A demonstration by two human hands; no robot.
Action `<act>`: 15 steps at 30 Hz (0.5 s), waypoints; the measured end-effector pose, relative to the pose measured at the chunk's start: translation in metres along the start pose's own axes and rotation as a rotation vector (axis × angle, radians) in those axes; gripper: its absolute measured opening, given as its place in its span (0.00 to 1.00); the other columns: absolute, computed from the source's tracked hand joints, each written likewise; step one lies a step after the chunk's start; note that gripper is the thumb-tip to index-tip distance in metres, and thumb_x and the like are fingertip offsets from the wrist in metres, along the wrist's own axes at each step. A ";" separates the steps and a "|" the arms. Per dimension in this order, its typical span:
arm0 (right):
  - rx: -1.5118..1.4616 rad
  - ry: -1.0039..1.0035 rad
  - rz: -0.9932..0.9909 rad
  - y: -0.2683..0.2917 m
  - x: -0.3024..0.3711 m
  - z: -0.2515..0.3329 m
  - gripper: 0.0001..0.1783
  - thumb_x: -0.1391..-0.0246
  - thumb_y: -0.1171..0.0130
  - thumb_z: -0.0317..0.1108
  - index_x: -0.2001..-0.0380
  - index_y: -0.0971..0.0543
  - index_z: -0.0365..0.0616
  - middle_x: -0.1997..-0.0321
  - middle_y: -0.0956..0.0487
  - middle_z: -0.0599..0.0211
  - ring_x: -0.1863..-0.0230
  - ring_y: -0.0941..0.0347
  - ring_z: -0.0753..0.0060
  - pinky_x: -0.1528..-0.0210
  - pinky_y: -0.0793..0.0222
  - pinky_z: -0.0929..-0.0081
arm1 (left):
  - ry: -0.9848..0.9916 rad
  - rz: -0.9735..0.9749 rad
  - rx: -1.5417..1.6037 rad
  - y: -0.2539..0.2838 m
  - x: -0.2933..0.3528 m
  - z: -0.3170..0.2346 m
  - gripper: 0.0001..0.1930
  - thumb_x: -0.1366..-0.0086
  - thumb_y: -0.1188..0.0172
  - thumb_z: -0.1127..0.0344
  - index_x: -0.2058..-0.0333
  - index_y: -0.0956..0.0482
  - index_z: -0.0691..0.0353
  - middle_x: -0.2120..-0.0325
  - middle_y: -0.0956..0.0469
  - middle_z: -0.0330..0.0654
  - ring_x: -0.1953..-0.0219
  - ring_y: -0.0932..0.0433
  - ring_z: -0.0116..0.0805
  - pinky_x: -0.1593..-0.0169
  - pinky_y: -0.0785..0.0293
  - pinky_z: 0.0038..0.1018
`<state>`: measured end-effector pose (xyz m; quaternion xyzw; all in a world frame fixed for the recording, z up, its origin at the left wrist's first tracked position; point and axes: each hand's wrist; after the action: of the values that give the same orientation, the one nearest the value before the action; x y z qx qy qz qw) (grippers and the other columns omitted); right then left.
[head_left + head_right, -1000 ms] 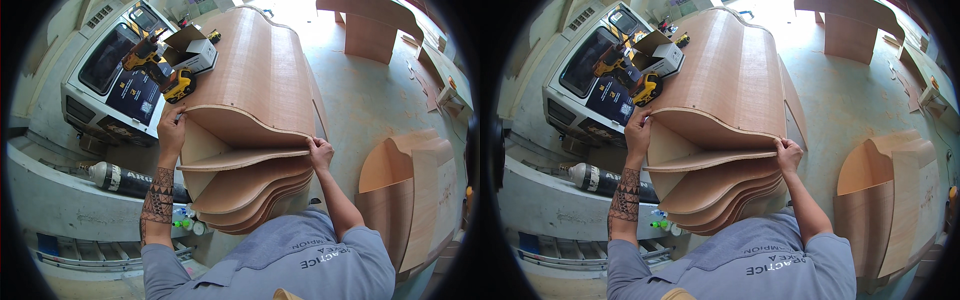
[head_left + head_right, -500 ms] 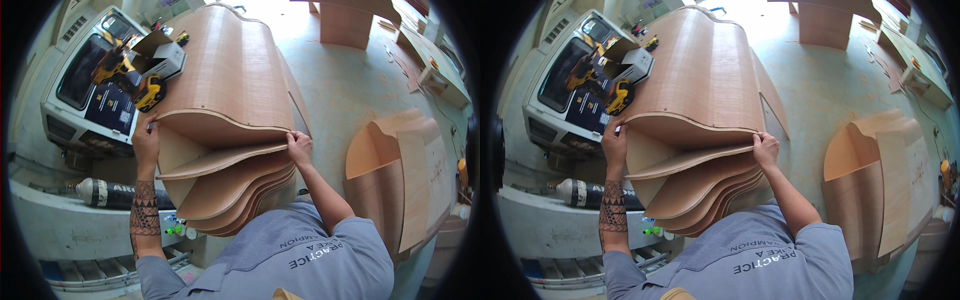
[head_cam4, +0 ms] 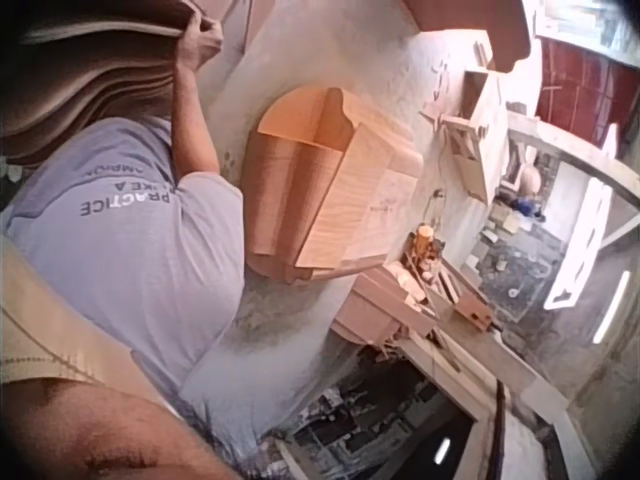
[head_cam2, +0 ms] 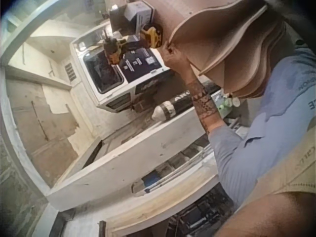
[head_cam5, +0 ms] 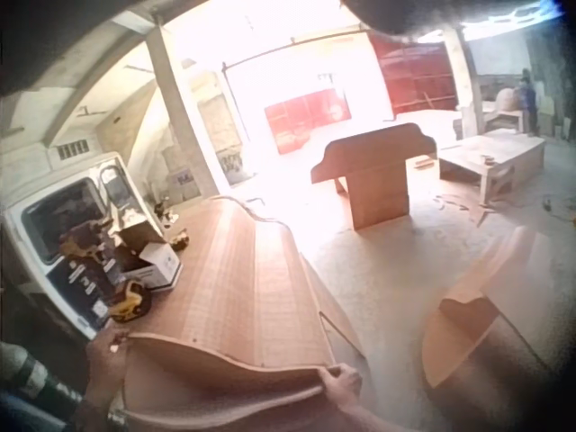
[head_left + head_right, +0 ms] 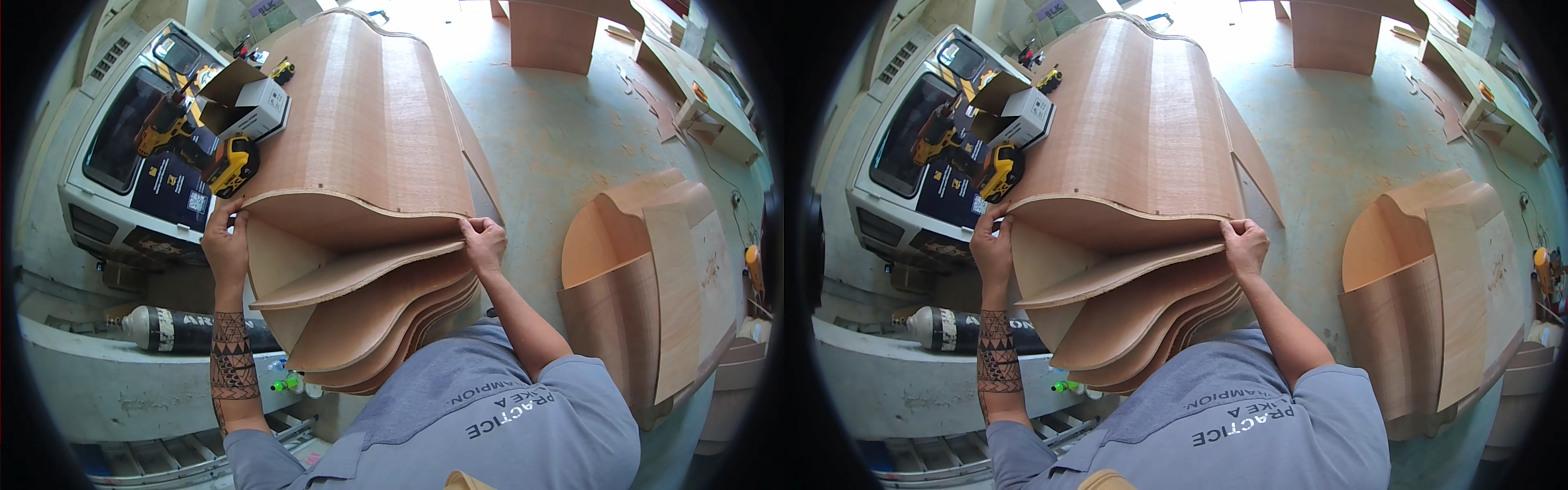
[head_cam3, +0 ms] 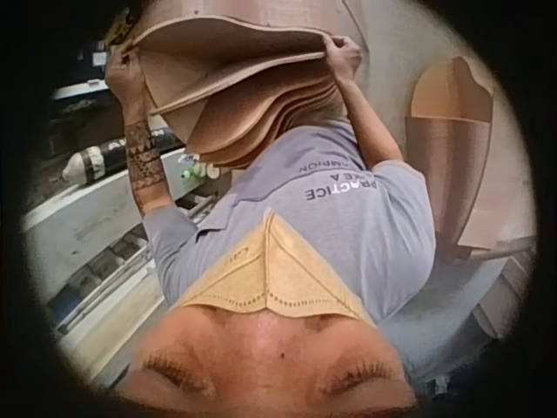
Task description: The person constructs a wooden furniture piece by placing curved plywood panels into a frame, securing them with a power drill and screws, marking a component with a pencil, and using a jigsaw to cut a curved shape from a plywood sheet.
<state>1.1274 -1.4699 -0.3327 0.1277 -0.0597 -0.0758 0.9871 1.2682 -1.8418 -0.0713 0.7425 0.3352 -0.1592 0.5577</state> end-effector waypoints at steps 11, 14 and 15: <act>0.047 0.121 -0.051 -0.005 0.001 -0.010 0.15 0.41 0.24 0.40 0.67 0.13 0.38 0.69 0.12 0.56 0.68 0.14 0.60 0.60 0.20 0.63 | 0.092 0.021 0.083 0.003 0.003 0.001 0.11 0.30 0.31 0.74 0.50 0.11 0.64 0.59 0.11 0.46 0.60 0.13 0.34 0.54 0.19 0.29; 0.074 0.122 -0.043 -0.002 0.001 -0.013 0.14 0.39 0.25 0.40 0.64 0.13 0.38 0.68 0.11 0.58 0.67 0.15 0.65 0.58 0.20 0.64 | -0.028 0.039 0.007 0.002 0.006 0.008 0.12 0.31 0.32 0.75 0.50 0.12 0.64 0.57 0.12 0.47 0.56 0.13 0.40 0.50 0.18 0.31; 0.063 0.106 -0.049 -0.003 0.002 -0.015 0.14 0.39 0.25 0.40 0.64 0.13 0.38 0.68 0.11 0.58 0.67 0.15 0.65 0.58 0.20 0.65 | 0.010 0.037 0.040 0.001 0.006 0.003 0.11 0.31 0.32 0.75 0.51 0.11 0.65 0.56 0.12 0.48 0.53 0.13 0.44 0.47 0.18 0.32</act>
<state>1.1311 -1.4694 -0.3472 0.1637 -0.0064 -0.0913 0.9823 1.2737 -1.8428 -0.0757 0.7603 0.3211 -0.1518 0.5439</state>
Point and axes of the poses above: each hand's wrist, its own x-axis away from the middle knuckle, its own y-axis out of the back of the hand, z = x × y
